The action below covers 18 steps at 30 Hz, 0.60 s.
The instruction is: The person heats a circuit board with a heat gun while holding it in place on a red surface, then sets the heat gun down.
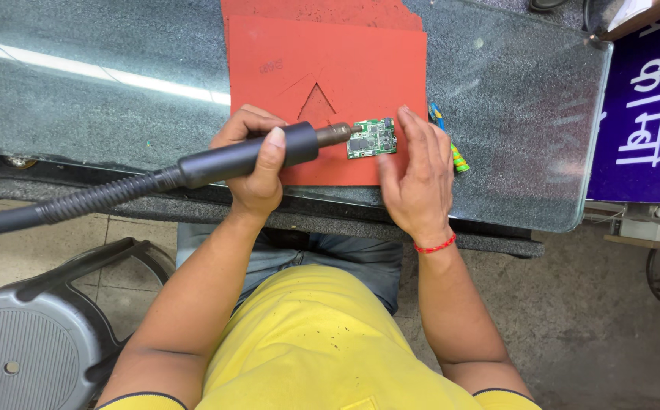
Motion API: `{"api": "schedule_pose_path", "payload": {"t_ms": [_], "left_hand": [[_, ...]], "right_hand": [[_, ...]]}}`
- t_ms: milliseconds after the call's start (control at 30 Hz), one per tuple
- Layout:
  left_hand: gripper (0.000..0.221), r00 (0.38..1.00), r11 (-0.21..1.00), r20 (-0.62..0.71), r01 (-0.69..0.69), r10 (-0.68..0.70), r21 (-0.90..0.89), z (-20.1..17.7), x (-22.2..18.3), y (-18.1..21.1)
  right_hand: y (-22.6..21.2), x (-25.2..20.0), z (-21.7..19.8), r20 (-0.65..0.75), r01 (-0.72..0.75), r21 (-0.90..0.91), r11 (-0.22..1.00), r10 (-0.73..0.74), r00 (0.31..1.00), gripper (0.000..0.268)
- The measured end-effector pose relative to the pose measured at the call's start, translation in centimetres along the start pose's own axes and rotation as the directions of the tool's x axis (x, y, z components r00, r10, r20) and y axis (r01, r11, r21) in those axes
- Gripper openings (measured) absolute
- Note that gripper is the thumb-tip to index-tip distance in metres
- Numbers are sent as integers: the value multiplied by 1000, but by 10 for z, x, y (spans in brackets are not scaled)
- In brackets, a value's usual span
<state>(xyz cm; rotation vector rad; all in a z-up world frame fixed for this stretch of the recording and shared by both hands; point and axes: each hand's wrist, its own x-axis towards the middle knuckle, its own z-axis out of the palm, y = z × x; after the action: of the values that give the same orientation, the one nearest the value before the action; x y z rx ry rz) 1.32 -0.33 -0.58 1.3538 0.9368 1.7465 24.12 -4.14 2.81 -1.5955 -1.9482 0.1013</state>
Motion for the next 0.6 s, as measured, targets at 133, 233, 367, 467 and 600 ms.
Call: {"api": "schedule_pose_path", "payload": {"t_ms": [133, 233, 367, 467, 600], "left_hand": [[26, 998, 999, 49, -27, 25, 38, -1, 1, 2], [26, 998, 999, 44, 41, -39, -31, -2, 3, 2], [28, 991, 999, 129, -25, 19, 42, -4, 4, 5], [28, 978, 1000, 210, 19, -14, -18, -7, 7, 5], [27, 984, 999, 175, 47, -42, -27, -4, 4, 5]], "right_hand": [[-17, 7, 4, -12, -10, -38, 999, 9, 1000, 91], [-24, 9, 6, -24, -58, -44, 997, 57, 998, 94], [-23, 5, 4, -27, -33, -38, 999, 32, 999, 86], [-19, 0, -1, 11, -16, 4, 1000, 16, 1000, 85], [-11, -3, -6, 56, 20, 45, 999, -23, 998, 84]]}}
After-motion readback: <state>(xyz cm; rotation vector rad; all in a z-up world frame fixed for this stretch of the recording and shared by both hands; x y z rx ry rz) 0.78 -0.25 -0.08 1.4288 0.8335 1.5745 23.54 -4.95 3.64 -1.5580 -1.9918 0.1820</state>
